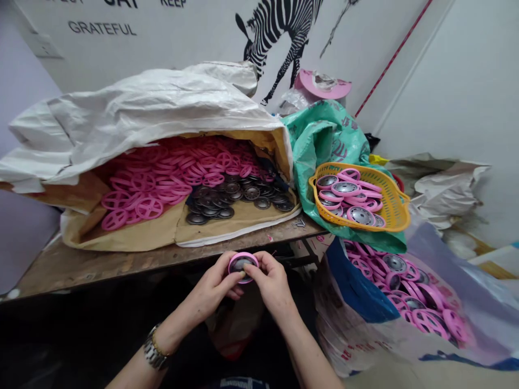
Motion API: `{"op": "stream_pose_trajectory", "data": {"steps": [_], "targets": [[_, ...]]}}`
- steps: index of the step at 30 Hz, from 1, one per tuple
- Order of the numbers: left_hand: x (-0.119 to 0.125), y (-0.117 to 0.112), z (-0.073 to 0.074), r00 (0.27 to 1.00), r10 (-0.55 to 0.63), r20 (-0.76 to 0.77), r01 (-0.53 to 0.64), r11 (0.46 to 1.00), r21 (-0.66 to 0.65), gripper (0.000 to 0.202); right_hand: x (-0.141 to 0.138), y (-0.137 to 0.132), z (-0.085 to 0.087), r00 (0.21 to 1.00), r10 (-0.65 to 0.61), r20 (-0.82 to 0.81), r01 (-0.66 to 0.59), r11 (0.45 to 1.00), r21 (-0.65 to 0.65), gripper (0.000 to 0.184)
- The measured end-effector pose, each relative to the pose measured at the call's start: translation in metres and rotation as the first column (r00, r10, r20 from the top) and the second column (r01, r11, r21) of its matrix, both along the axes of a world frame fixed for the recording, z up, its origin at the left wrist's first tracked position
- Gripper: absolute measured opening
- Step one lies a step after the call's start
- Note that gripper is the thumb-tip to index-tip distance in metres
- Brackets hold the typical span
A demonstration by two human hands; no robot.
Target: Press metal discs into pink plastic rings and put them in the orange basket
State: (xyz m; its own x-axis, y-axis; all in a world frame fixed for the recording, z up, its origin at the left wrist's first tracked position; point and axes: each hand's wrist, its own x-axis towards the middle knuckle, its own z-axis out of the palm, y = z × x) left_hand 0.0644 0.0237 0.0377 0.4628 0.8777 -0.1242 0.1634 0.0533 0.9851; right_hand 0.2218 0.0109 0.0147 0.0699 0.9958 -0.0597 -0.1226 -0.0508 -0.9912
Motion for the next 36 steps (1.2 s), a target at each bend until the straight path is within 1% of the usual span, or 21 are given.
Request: {"op": "stream_pose_trajectory", "data": {"steps": [1, 3, 5, 7, 12, 16, 18, 21, 24, 26, 27, 28, 30, 32, 33, 34, 35, 36], "targets": [[0.000, 0.001, -0.001, 1.000, -0.008, 0.001, 0.008, 1.000, -0.020, 0.026, 0.002, 0.001, 0.000, 1.000, 0.010, -0.001, -0.010, 1.000, -0.007, 0.030], [0.000, 0.001, -0.005, 1.000, 0.015, 0.005, -0.015, 0.999, -0.039, 0.027, 0.003, 0.001, 0.002, 0.999, 0.054, 0.002, -0.054, 0.999, 0.005, 0.028], [0.000, 0.002, -0.009, 0.998, 0.053, 0.026, -0.051, 0.997, -0.049, 0.027, 0.004, -0.001, 0.004, 0.995, 0.095, 0.025, -0.096, 0.994, 0.045, 0.024], [0.001, 0.002, -0.012, 0.996, 0.076, 0.040, -0.074, 0.996, -0.050, 0.029, 0.003, -0.004, 0.005, 0.993, 0.092, 0.068, -0.098, 0.991, 0.089, 0.021], [0.009, 0.000, -0.016, 0.994, 0.100, 0.036, -0.099, 0.995, -0.024, 0.032, 0.004, -0.010, 0.004, 0.993, -0.027, 0.119, 0.014, 0.994, 0.112, 0.015], [0.019, 0.000, -0.016, 0.994, 0.098, 0.042, -0.096, 0.995, -0.040, 0.046, 0.013, -0.011, 0.007, 0.989, -0.038, 0.143, 0.023, 0.994, 0.107, 0.017], [0.022, 0.000, -0.016, 0.995, 0.079, 0.056, -0.077, 0.997, -0.032, 0.054, 0.024, -0.009, 0.014, 0.981, -0.083, 0.177, 0.060, 0.989, 0.132, 0.020], [0.022, 0.002, -0.016, 0.996, 0.059, 0.061, -0.058, 0.998, -0.017, 0.059, 0.057, 0.001, 0.030, 0.938, -0.247, 0.244, 0.193, 0.955, 0.226, 0.024], [0.015, 0.005, -0.019, 0.998, 0.061, 0.009, -0.061, 0.998, 0.015, 0.055, 0.112, 0.017, 0.049, 0.835, -0.444, 0.325, 0.330, 0.876, 0.351, 0.030], [0.010, 0.006, -0.022, 0.998, 0.053, -0.038, -0.051, 0.998, 0.040, 0.053, 0.155, 0.029, 0.060, 0.720, -0.564, 0.403, 0.390, 0.810, 0.437, 0.034], [0.009, 0.007, -0.024, 0.997, 0.048, -0.061, -0.045, 0.998, 0.048, 0.052, 0.177, 0.035, 0.064, 0.667, -0.596, 0.447, 0.407, 0.794, 0.452, 0.036], [0.008, 0.007, -0.025, 0.996, 0.041, -0.084, -0.037, 0.998, 0.052, 0.051, 0.196, 0.040, 0.067, 0.599, -0.616, 0.511, 0.417, 0.785, 0.458, 0.040], [0.007, 0.007, -0.028, 0.993, 0.020, -0.120, -0.012, 0.998, 0.062, 0.049, 0.227, 0.048, 0.071, 0.411, -0.622, 0.667, 0.440, 0.776, 0.452, 0.047], [0.009, 0.006, -0.030, 0.988, -0.017, -0.152, 0.030, 0.996, 0.081, 0.046, 0.242, 0.051, 0.073, 0.220, -0.610, 0.761, 0.416, 0.764, 0.493, 0.050], [0.011, 0.005, -0.031, 0.985, -0.036, -0.168, 0.053, 0.994, 0.094, 0.045, 0.242, 0.051, 0.073, 0.154, -0.624, 0.766, 0.383, 0.753, 0.536, 0.049], [0.012, 0.005, -0.032, 0.981, -0.054, -0.184, 0.075, 0.991, 0.108, 0.044, 0.237, 0.049, 0.072, 0.122, -0.657, 0.744, 0.341, 0.732, 0.590, 0.046], [0.013, 0.005, -0.033, 0.977, -0.070, -0.202, 0.096, 0.988, 0.119, 0.043, 0.229, 0.047, 0.072, 0.129, -0.699, 0.704, 0.301, 0.704, 0.643, 0.042], [0.014, 0.006, -0.034, 0.972, -0.084, -0.218, 0.114, 0.985, 0.129, 0.042, 0.217, 0.045, 0.071, 0.171, -0.729, 0.662, 0.272, 0.681, 0.680, 0.038]]}}
